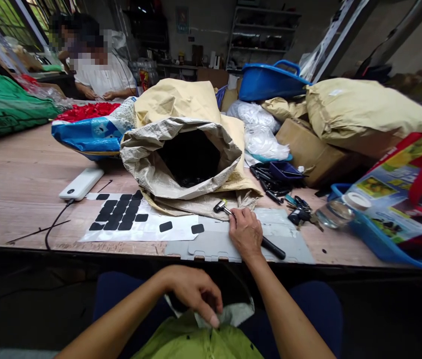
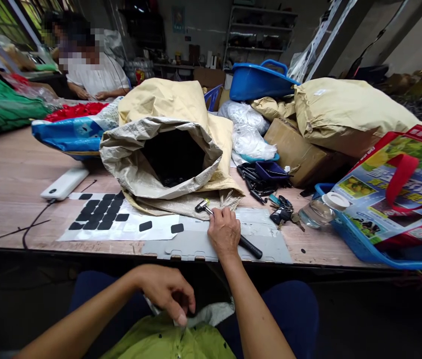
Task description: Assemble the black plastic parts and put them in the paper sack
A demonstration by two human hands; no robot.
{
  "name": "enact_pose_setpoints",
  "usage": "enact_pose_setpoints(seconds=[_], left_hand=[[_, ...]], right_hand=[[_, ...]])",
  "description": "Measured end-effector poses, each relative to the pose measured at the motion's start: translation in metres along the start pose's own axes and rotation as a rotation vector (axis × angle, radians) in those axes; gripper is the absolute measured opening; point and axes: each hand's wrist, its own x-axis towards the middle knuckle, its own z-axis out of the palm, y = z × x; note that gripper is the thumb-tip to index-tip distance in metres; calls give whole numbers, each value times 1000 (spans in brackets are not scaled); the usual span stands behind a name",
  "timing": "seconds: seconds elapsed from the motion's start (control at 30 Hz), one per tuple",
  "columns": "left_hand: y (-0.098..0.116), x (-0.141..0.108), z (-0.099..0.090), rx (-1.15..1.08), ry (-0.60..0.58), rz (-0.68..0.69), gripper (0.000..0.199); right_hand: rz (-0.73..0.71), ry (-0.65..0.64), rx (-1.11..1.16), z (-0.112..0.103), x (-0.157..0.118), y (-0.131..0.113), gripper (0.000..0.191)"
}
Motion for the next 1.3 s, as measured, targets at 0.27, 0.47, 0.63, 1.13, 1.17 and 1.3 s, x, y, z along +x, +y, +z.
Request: enact_pose_setpoints(seconds=[0.27,0.47,0.63,1.13,1.17,1.3], left_hand=[[37,-38,-170,121,1494,7,26],[-4,-21,-203,456,1641,-484,23],[-3,-40,-180,506,1774,-449,24],[-23,-10,-92,386,1292,31,17],[-24,-10,-93,387,1296,33,16],[-24,-11,-94,354,1297,7,16]], right_hand=[[9,-6,16,-3,0,-1,18],[20,-7,43,-5,0,-2,18],[19,3,33,-3,0,-2,18],[21,0,22,-2,0,-2,19],[23,-3,20,-2,0,-1,19],[32,-31,20,-3,3,0,20]])
